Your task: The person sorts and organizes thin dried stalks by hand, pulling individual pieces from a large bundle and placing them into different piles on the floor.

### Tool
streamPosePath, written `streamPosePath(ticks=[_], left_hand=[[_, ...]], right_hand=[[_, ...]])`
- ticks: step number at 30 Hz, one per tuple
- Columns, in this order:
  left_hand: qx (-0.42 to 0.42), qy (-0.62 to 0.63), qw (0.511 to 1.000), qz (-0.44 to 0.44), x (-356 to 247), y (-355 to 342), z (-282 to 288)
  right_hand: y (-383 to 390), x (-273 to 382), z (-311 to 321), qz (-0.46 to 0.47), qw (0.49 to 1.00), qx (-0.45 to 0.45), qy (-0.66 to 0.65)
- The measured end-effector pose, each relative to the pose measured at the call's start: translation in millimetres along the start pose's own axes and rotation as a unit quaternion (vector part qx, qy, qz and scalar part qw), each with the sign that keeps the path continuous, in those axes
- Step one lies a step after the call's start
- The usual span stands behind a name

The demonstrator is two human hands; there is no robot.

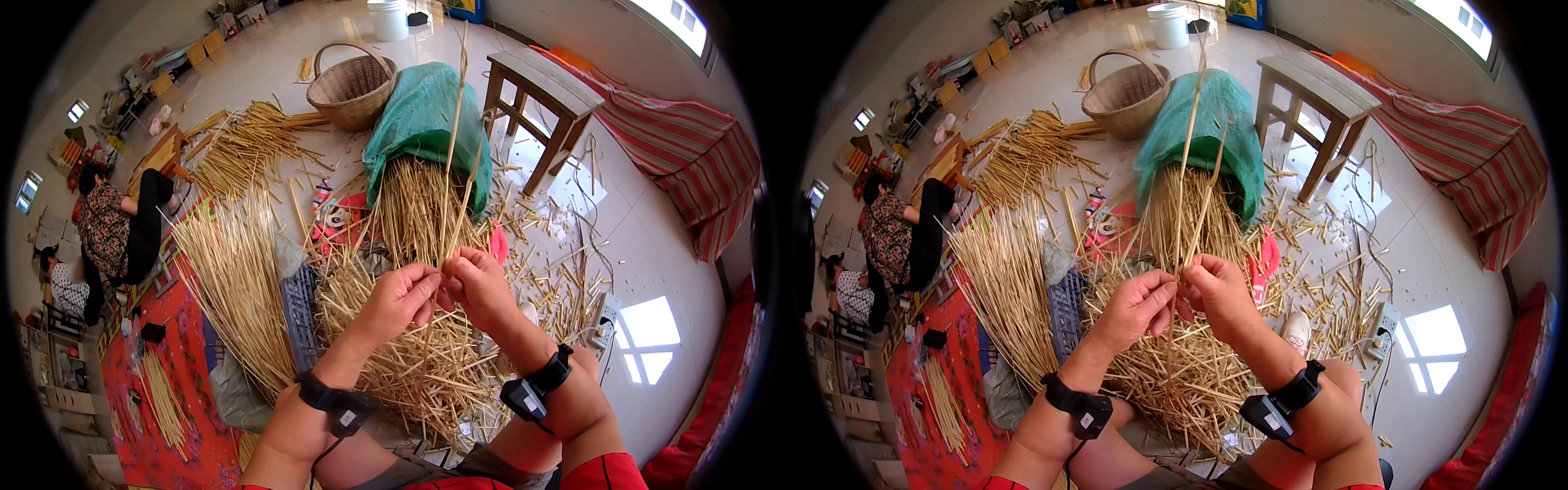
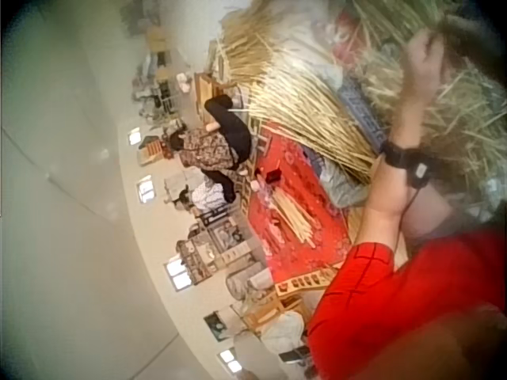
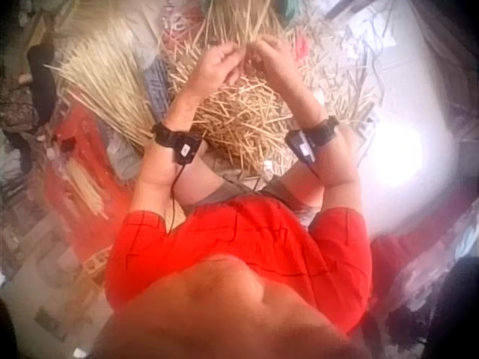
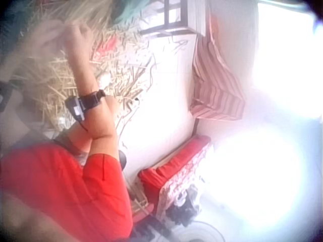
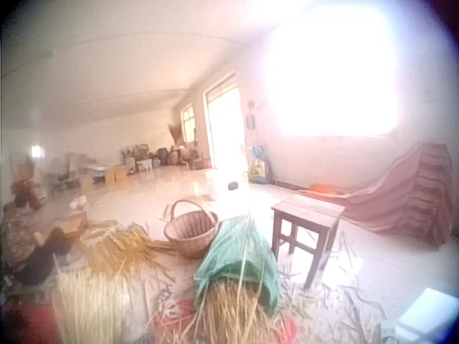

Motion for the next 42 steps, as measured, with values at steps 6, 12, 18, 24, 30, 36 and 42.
streamPosePath(ticks=[6, 12, 18, 24, 30, 36, 42], left_hand=[[-0.008, 0.026, 0.999, -0.018, 0.5, 0.4, 2.3], [-0.008, 0.003, 1.000, -0.017, 4.1, 0.6, 5.8], [0.010, -0.030, 0.998, 0.060, 12.7, -2.0, 1.1], [-0.032, -0.088, 0.991, 0.095, 24.5, -3.9, 2.9], [-0.164, -0.112, 0.980, -0.032, 21.4, -6.4, 21.5], [-0.173, -0.086, 0.980, -0.043, 25.2, -6.7, 17.4], [-0.151, -0.053, 0.987, 0.002, 20.4, -4.9, 15.9]], right_hand=[[0.1, -2.3, 6.9, -0.091, 0.875, -0.055, 0.473], [12.9, -4.3, -4.4, -0.202, 0.656, 0.066, 0.724], [-2.3, 17.5, -2.3, 0.036, 0.950, -0.070, 0.303], [-2.0, 22.0, -3.8, 0.058, 0.957, -0.068, 0.277], [4.1, -3.1, -11.7, 0.006, 0.940, -0.009, 0.342], [8.4, -13.6, -20.3, 0.024, 0.906, 0.017, 0.423], [4.8, 1.2, -10.9, 0.056, 0.914, -0.072, 0.396]])
Point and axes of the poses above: each hand's wrist, its own y-axis away from the middle knuckle, its own z-axis out of the back of the hand, x = y × z, the point moved 1 cm from there along -y, towards the middle knuckle, and after that the axes turned 11 degrees about x, right-handed, at the moved point
